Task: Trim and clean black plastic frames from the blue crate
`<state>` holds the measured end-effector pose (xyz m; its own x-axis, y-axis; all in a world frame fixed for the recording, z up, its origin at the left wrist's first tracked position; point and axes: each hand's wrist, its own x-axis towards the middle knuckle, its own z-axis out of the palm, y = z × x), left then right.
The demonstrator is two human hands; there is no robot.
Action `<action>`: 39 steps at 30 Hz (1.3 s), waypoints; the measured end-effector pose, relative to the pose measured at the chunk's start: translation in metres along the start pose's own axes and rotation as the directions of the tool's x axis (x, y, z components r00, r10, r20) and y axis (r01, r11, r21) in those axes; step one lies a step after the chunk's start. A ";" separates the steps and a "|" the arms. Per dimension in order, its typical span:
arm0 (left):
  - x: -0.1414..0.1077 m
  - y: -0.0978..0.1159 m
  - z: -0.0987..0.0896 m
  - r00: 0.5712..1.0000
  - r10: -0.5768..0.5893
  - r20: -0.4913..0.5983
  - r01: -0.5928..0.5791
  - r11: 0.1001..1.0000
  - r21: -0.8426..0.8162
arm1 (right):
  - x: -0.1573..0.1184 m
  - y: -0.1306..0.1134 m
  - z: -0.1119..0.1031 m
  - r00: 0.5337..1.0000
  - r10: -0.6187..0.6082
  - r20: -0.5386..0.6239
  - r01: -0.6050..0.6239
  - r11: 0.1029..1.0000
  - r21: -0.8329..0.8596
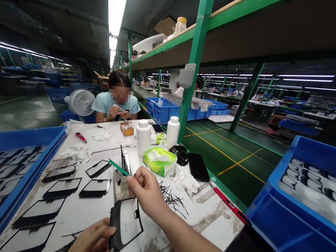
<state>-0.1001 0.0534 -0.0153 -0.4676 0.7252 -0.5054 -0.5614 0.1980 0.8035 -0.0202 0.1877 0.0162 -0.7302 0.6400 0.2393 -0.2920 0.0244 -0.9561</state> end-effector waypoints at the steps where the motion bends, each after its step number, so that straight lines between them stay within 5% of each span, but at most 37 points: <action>1: -0.001 0.000 0.000 1.000 0.005 0.003 -0.005 1.000 0.000 | 0.000 0.001 0.000 1.000 -0.002 -0.004 0.002 1.000 -0.011; 17: -0.012 -0.002 0.000 0.990 0.029 0.135 -0.034 0.999 0.040 | -0.010 0.001 -0.007 0.999 -0.010 -0.031 0.008 0.998 -0.068; 39: -0.012 -0.003 0.000 0.990 0.021 0.140 -0.026 0.999 0.028 | -0.011 0.002 -0.009 0.999 -0.018 -0.041 0.015 0.997 -0.073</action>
<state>-0.0929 0.0441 -0.0120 -0.3792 0.8146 -0.4389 -0.5299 0.1977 0.8247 -0.0076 0.1873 0.0103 -0.6990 0.6701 0.2498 -0.2573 0.0902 -0.9621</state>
